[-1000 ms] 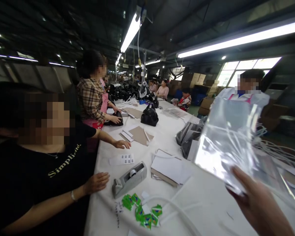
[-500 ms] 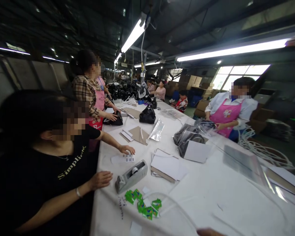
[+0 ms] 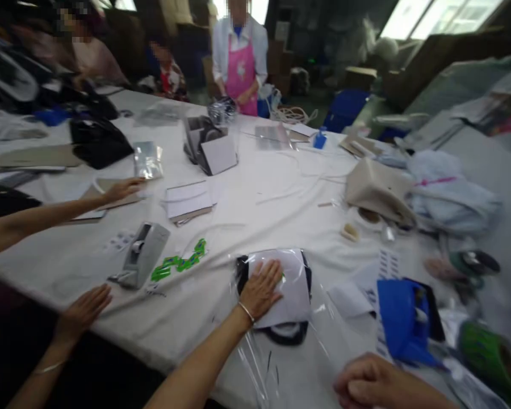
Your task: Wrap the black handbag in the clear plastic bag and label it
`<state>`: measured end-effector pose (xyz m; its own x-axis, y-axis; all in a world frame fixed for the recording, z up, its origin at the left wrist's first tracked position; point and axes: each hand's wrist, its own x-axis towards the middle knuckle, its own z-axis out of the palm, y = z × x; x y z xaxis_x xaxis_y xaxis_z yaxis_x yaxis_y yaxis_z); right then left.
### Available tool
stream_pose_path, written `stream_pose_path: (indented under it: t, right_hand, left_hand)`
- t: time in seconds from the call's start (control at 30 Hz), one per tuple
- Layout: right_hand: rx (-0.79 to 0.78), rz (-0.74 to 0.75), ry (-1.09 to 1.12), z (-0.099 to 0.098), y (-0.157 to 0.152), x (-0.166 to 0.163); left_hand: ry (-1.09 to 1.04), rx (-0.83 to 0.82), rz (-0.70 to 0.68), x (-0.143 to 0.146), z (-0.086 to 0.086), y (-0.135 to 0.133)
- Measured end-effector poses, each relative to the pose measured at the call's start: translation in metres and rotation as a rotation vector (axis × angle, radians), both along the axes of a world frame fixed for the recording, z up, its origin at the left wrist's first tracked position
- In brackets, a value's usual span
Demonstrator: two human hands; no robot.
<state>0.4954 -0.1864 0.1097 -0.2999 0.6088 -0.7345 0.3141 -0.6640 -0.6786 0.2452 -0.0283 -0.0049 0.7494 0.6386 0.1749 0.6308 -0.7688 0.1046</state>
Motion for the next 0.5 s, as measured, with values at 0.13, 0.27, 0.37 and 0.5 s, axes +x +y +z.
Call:
stream_pose_path:
  t: [0.13, 0.27, 0.37, 0.5]
  right_hand:
    - [-0.036, -0.249, 0.073, -0.031, -0.033, -0.033]
    - [0.018, -0.428, 0.328, -0.018, -0.019, -0.073]
    - [0.277, -0.570, 0.304, 0.003, 0.019, -0.096]
    - [0.813, -0.626, -0.127, -0.010, 0.082, -0.110]
  left_hand:
    - [0.020, 0.016, -0.004, 0.000, -0.003, 0.012]
    - [0.027, 0.068, -0.012, -0.002, 0.000, 0.011]
    - [0.008, 0.077, -0.022, -0.001, 0.001, 0.010]
    - [-0.040, 0.088, -0.035, -0.001, -0.002, 0.010]
